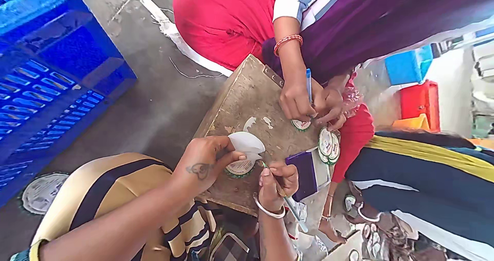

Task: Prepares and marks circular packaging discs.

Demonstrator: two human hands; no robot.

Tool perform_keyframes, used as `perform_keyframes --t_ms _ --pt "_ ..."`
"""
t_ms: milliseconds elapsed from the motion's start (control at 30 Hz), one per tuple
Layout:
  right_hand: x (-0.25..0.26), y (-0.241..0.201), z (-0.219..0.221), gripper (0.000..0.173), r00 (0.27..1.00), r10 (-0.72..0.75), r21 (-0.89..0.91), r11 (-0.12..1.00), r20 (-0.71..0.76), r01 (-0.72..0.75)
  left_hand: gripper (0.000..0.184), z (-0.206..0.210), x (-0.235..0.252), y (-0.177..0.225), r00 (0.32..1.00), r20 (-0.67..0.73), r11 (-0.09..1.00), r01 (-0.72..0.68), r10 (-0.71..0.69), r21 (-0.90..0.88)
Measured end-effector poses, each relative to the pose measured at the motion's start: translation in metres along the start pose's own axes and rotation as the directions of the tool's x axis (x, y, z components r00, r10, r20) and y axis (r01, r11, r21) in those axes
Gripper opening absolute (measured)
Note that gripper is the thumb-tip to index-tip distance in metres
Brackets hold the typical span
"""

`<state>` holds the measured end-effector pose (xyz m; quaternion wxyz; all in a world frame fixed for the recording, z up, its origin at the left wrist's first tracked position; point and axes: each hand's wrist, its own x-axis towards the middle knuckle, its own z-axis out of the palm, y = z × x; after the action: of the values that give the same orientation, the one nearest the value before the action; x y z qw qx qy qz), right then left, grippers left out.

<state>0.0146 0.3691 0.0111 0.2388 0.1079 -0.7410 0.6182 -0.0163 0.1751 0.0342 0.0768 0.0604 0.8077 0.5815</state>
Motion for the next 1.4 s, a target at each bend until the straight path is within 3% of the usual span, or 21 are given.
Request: perform_keyframes --t_ms 167,333,500,567,667,833,1167,1400 --pt "0.0 -0.003 0.007 0.009 0.986 -0.167 -0.248 0.955 -0.004 0.16 0.007 -0.002 -0.001 0.002 0.996 0.064 0.998 0.06 -0.058 -0.033" --pt "0.001 -0.002 0.005 0.009 0.965 -0.262 -0.263 0.933 -0.031 0.245 0.016 -0.002 0.0 -0.003 0.998 0.067 0.994 0.026 -0.019 -0.105" --pt "-0.002 -0.006 0.002 0.005 0.955 -0.296 -0.305 0.911 -0.021 0.276 0.017 -0.003 0.0 0.001 0.994 0.095 0.997 0.067 -0.062 -0.047" --pt "-0.003 -0.005 0.003 0.005 0.969 -0.242 -0.321 0.915 0.05 0.245 0.012 0.0 -0.003 0.0 0.998 0.054 0.999 0.034 -0.033 -0.01" --pt "-0.004 -0.005 0.01 0.008 0.993 -0.04 -0.318 0.945 0.111 0.074 0.008 0.005 -0.006 0.0 0.999 -0.022 0.998 -0.027 0.028 0.06" --pt "-0.004 -0.014 0.016 0.011 0.965 0.21 -0.331 0.932 0.158 -0.149 0.01 0.011 -0.007 -0.002 0.992 -0.096 0.99 -0.076 0.087 0.115" --pt "-0.01 -0.025 0.026 0.011 0.952 0.307 -0.342 0.897 0.024 -0.281 0.009 0.014 -0.005 -0.001 0.988 -0.133 0.989 -0.065 0.083 0.133" --pt "-0.012 -0.023 0.026 0.008 0.955 0.296 -0.355 0.896 0.026 -0.268 0.009 0.014 -0.005 -0.003 0.985 -0.139 0.988 -0.088 0.106 0.126"
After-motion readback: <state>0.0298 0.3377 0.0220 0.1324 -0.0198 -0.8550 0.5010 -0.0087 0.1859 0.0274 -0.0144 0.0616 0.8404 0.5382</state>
